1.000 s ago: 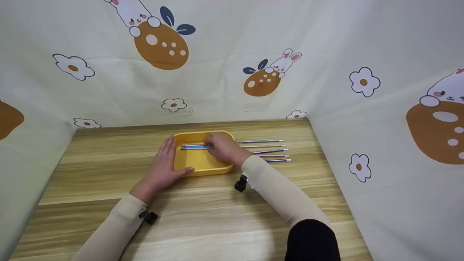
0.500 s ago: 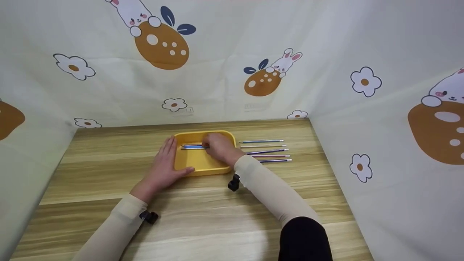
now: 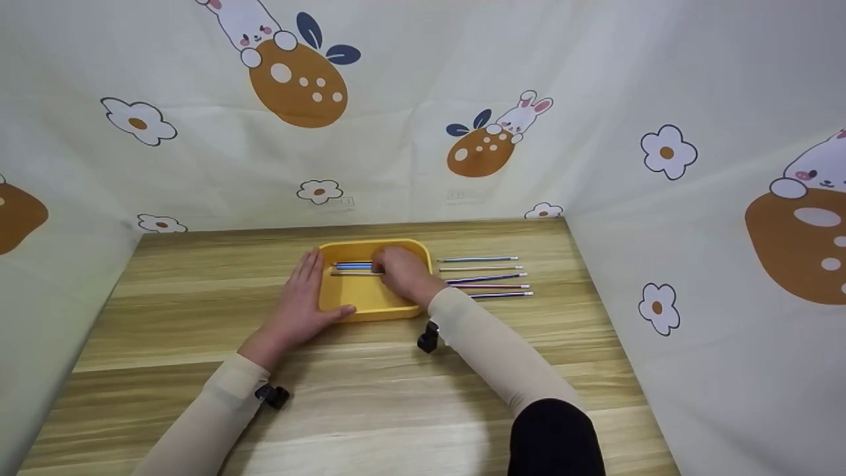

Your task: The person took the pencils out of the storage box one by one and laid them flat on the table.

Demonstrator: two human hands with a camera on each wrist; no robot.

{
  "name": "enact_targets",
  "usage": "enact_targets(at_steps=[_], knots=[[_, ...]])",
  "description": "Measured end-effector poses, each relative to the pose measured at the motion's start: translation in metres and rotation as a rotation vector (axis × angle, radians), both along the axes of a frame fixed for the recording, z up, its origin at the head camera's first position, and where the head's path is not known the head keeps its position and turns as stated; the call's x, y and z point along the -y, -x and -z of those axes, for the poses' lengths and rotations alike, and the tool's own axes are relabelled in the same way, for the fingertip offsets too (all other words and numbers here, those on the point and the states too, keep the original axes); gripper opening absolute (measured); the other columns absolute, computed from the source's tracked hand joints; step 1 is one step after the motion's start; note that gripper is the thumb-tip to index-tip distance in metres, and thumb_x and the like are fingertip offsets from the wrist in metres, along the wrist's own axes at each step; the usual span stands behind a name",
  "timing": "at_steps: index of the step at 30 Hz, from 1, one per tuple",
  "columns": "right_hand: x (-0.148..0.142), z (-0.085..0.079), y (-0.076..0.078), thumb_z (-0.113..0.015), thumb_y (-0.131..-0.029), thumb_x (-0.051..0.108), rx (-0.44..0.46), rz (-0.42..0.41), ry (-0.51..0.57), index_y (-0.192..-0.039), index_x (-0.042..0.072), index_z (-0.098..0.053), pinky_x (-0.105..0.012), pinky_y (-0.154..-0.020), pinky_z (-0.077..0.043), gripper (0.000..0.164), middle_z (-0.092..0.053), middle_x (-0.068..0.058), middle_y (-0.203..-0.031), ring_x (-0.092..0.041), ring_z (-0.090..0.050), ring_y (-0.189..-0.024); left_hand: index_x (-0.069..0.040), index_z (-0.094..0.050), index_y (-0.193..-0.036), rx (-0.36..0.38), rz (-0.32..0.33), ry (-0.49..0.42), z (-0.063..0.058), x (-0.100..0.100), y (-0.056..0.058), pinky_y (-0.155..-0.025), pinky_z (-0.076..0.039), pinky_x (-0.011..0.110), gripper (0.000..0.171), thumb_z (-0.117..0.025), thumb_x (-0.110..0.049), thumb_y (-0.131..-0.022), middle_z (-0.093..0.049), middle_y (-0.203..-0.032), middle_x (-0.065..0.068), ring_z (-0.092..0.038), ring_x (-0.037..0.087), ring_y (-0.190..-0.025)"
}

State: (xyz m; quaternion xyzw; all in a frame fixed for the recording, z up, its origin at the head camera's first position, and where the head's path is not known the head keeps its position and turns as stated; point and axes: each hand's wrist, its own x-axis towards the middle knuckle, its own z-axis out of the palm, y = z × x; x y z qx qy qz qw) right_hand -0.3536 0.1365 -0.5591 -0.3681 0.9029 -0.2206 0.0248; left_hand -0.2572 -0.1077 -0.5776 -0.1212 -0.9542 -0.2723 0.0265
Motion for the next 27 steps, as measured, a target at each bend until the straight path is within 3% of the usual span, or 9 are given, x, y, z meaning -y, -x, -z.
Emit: enact_targets(at_steps=[12, 27], knots=[[0.0018, 0.0012, 0.0004, -0.074, -0.096, -0.008, 0.040, 0.012, -0.024, -0.108, 0.004, -0.086, -0.044, -0.094, -0.060, 0.021, -0.078, -0.010, -0.104, -0.027, -0.071, -0.099, 0.004, -0.013, -0.175, -0.004, -0.007, 0.006, -0.0006, -0.0008, -0.0008, -0.135, -0.017, 0.058, 0.136, -0.078, -0.078, -0.088, -0.007, -0.185, 0.020, -0.004, 0.038, -0.171], [0.0008, 0.0042, 0.0001, -0.073, -0.087, -0.008, 0.086, -0.010, -0.046, -0.111, 0.002, -0.077, -0.044, -0.088, -0.055, 0.026, -0.071, -0.010, -0.099, -0.024, -0.062, -0.093, 0.003, -0.014, -0.175, -0.004, -0.008, 0.014, 0.0007, -0.0011, 0.0005, -0.135, -0.018, 0.058, 0.135, -0.077, -0.078, -0.088, -0.008, -0.185, 0.020, -0.005, 0.037, -0.171]])
